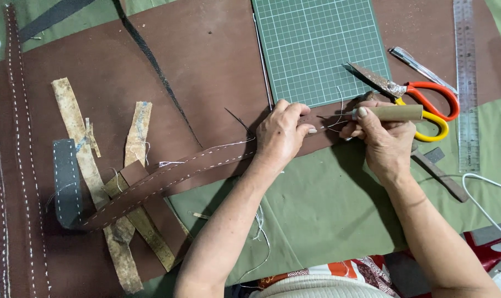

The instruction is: Using a manual hole punch and a mallet to create a series of holes along a leather strap on a workbench.

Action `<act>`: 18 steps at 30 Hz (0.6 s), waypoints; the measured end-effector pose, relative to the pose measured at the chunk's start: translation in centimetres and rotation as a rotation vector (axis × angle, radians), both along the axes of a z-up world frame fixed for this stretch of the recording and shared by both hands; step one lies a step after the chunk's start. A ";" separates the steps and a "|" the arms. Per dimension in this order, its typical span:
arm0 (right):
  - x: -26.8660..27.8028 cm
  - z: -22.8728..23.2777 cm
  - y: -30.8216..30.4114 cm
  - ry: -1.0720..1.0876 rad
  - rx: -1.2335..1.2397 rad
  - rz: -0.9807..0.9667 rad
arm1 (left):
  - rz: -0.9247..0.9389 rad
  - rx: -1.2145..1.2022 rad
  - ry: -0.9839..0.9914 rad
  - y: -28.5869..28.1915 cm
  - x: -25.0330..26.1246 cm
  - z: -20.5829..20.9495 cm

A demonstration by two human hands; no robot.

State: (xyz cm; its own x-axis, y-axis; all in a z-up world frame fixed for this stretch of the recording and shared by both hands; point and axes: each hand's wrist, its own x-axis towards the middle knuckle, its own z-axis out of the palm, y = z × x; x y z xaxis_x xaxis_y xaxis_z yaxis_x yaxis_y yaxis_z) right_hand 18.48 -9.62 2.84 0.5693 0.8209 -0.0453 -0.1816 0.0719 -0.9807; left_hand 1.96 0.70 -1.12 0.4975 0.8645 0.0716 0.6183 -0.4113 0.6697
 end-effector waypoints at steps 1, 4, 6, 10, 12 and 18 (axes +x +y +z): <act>0.1 -0.6 0.2 0.005 0.045 -0.045 | -0.023 -0.022 -0.003 0.0 -0.2 0.5; 0.2 -1.5 0.2 -0.003 0.082 -0.087 | -0.046 -0.044 -0.008 -0.1 -0.5 0.9; 0.2 -1.6 0.3 -0.016 0.075 -0.084 | -0.045 -0.042 -0.010 -0.1 -0.5 0.7; -0.2 -0.7 0.5 -0.045 0.030 -0.100 | -0.046 -0.011 0.000 -0.1 -0.5 0.6; -0.1 -0.1 0.9 -0.070 0.010 -0.100 | -0.047 -0.002 0.000 -0.2 -0.6 0.9; 0.5 3.7 2.3 -0.544 -0.256 0.085 | -0.042 -0.019 0.007 -0.5 -0.5 1.8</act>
State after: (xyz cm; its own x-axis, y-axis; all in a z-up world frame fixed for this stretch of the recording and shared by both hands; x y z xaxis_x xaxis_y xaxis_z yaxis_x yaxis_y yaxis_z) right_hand 18.94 -7.27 6.49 0.4992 0.8659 0.0317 0.3558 -0.1715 -0.9187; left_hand 1.46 0.22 0.65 0.5339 0.8439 0.0522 0.6051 -0.4245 0.6736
